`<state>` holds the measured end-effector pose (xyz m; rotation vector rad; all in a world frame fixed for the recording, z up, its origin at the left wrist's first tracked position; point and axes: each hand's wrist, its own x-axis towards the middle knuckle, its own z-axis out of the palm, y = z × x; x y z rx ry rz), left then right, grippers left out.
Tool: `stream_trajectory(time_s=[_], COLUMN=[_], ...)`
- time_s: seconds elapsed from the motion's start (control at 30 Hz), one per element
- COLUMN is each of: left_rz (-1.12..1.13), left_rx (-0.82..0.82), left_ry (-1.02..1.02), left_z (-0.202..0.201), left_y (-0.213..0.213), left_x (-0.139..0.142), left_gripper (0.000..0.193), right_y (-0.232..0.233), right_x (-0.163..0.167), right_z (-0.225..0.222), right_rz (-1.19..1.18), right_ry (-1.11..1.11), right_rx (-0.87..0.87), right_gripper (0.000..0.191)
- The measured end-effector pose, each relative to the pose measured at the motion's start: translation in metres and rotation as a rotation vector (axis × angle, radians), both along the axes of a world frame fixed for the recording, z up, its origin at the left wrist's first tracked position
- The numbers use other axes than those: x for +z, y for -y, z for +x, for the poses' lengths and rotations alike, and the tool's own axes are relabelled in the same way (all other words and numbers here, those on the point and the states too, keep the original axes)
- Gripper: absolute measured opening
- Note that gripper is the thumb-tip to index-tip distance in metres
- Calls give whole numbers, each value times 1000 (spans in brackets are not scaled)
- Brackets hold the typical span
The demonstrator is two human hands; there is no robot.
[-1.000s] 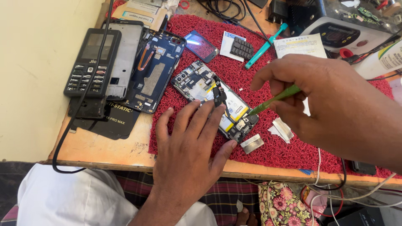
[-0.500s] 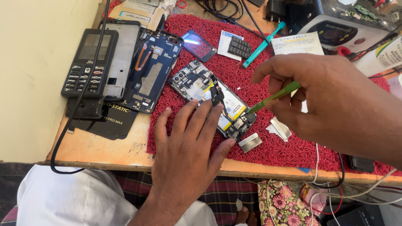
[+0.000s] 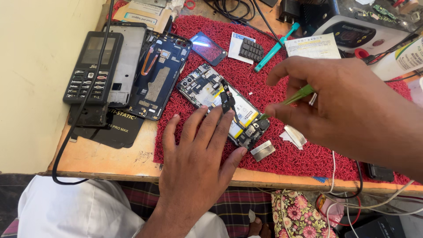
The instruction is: The person picks up a smartphone, powers it on, and enters a passcode. They then open the device, remove the back cover, and use a screwdriver to loosen screws on the internal components.
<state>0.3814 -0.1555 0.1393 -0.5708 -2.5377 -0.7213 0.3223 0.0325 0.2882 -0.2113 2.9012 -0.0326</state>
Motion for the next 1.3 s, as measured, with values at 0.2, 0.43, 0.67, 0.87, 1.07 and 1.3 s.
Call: stream_trajectory(time_s=[0.2, 0.43, 0.67, 0.87, 1.07, 1.3], left_rz=[0, -23, -25, -29, -30, -35], left_rx=[6, 12, 8, 9, 6, 8], left_ry=[-10, -3, 0, 7, 17, 20], left_z=[-2, -4, -6, -7, -8, -8], left_y=[-1, -2, -3, -3, -3, -3], left_x=[-1, -1, -1, -3, -4, -3], left_gripper=[60, 60, 61, 61, 62, 62], right_y=[-7, -23, -23, -19, -19, -19], right_x=[-3, -3, -7, -11, -10, -11], right_z=[-2, -11, -17, -18, -19, -19], right_rz=[-212, -264, -173, -140, -146, -143], right_ry=[-87, -183, -137, -150, -156, -138], right_rx=[137, 165, -46, -32, -10, -51], right_gripper=[32, 21, 22, 22, 22, 23])
